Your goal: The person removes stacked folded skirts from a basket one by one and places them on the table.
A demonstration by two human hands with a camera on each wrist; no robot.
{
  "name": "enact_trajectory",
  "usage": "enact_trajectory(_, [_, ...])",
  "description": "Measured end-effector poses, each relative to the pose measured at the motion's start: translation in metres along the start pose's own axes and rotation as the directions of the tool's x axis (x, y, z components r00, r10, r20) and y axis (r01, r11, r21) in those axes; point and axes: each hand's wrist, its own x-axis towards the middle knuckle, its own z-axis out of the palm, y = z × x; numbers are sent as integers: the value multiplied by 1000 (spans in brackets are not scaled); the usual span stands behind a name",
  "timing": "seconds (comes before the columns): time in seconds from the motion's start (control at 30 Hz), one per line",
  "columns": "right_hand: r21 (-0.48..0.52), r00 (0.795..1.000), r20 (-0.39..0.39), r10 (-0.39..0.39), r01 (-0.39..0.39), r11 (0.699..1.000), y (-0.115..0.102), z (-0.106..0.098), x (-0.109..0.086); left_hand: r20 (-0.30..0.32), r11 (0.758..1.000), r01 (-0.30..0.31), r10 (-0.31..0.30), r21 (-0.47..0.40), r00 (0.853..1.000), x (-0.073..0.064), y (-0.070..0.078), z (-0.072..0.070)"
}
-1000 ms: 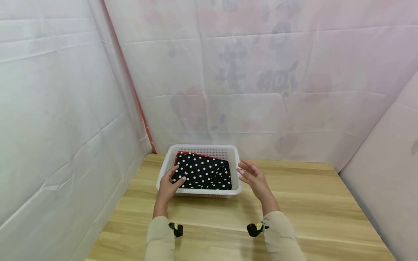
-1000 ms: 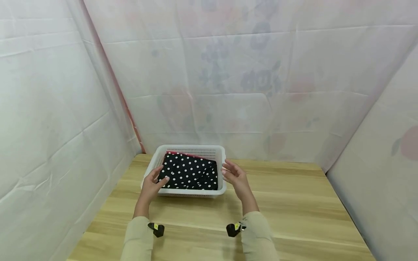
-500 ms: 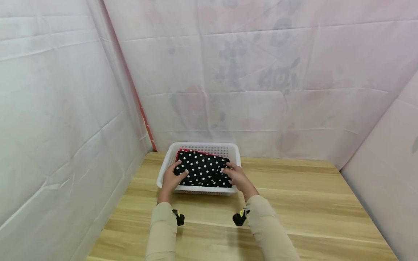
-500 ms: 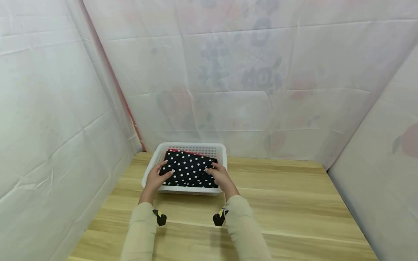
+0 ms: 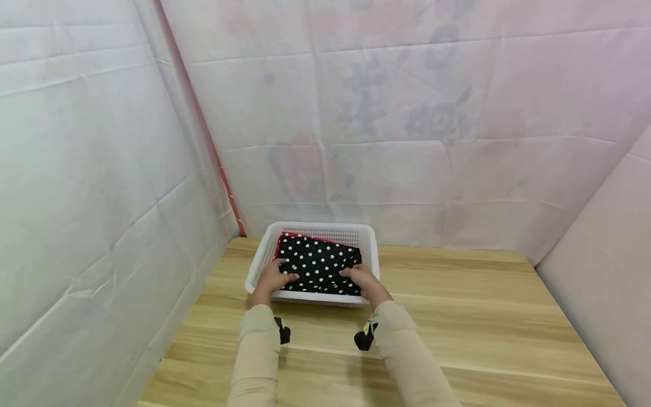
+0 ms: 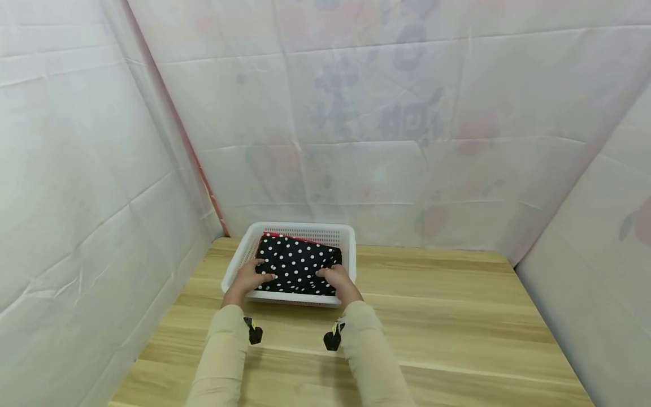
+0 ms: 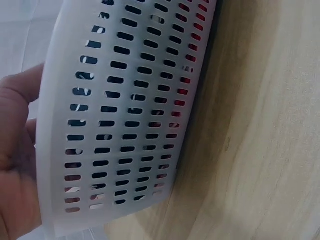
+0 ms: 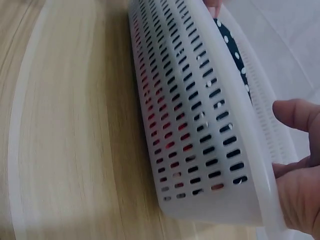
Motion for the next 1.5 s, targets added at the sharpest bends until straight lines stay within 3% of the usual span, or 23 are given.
enact_trajectory(0.2, [62,1000,-8,-29,30,998,6,3,4,-32,998,15,-17,-56,999,0,-1,-1])
enact_trajectory(0.47, [177,995,-69,-79,90,980,12,6,6,-64,992,-25,17,-125,998,5,-9,0])
enact_trajectory(0.67, [247,995,-78,-66,83,965,18,2,8,-16,978,-42,40,-206,999,5,-15,3])
enact_trajectory(0.97, [323,998,1,-68,64,944,21,-2,12,83,943,-17,47,-333,995,8,-16,-2])
enact_trajectory(1.07, [298,995,-13,-101,101,949,19,-3,12,120,939,-10,54,-344,991,11,-16,-6])
enact_trajectory(1.23, [245,984,-92,-152,170,954,15,-9,9,132,932,-2,54,-363,990,12,-18,-14])
enact_trajectory(1.33, [279,982,-110,-152,177,944,12,-16,8,152,902,-4,78,-433,985,9,-20,-20])
enact_trajectory(1.5, [347,986,-70,-149,164,923,6,-30,4,204,826,-16,158,-564,966,3,-13,-32])
